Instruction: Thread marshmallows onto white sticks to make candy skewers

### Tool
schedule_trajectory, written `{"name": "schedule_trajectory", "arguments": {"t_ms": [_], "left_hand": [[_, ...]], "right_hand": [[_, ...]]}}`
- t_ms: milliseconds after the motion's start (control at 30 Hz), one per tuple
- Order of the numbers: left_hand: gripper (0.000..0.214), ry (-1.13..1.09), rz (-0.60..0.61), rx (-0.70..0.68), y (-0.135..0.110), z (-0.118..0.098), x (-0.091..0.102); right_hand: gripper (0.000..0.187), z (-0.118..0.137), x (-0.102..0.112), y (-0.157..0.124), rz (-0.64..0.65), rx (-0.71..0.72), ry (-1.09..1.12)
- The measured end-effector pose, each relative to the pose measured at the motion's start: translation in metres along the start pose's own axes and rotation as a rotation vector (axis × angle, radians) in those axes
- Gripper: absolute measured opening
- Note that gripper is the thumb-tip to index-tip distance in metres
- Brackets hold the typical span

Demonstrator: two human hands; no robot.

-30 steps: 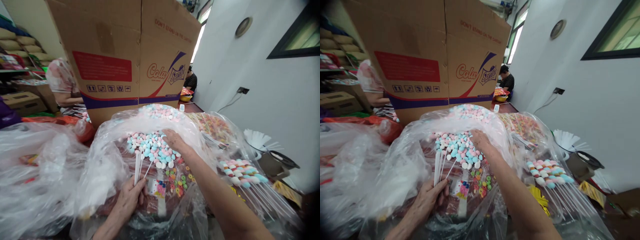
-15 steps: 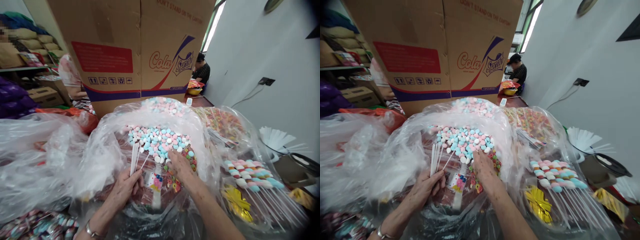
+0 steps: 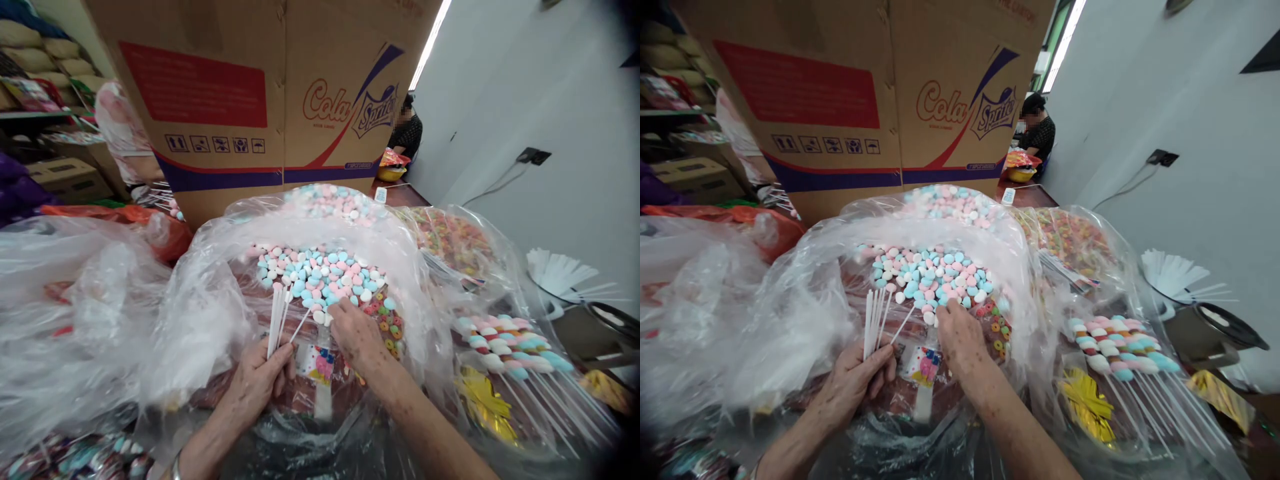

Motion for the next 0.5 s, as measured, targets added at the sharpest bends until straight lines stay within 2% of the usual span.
{"name": "schedule_trajectory", "arguments": {"t_ms": [133, 233, 333, 400, 433, 500], "left_hand": [[0.031, -0.01, 0.006, -0.004, 0.0, 0.002, 0.0], [0.032, -0.022, 0.01, 0.008, 0.0, 0.002, -0.001], [0.03, -0.041, 0.02, 0.006, 0.0, 0.002, -0.001], [0.031, -0.041, 0.015, 0.013, 0.0, 0.003, -0.001], [0.032, -0.036, 0.008, 0.023, 0.0, 0.004, 0.0], [0.036, -0.024, -0.003, 0.045, -0.001, 0.004, 0.001]], "right_hand": [[0.025, 0.027, -0.018, -0.005, -0.003, 0.249, 0.067], [0.026, 0.019, -0.014, -0.004, 0.008, 0.254, 0.282], [0.027, -0.006, 0.012, -0.002, -0.146, 0.121, 0.476], [0.03, -0.011, 0.035, -0.005, -0.244, 0.066, 0.497], [0.031, -0.005, 0.045, -0.008, -0.247, 0.073, 0.484], [0.032, 0.022, 0.059, -0.018, -0.146, 0.152, 0.443]]}}
Point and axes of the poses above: each hand's wrist, its own y-axis towards the middle knuckle, its own x-axis out of the back of the hand, z = x × y, the point moved 6 cm from there along y, towards the middle knuckle, and after that the axes turned 11 degrees about y, right-handed, at the moved point
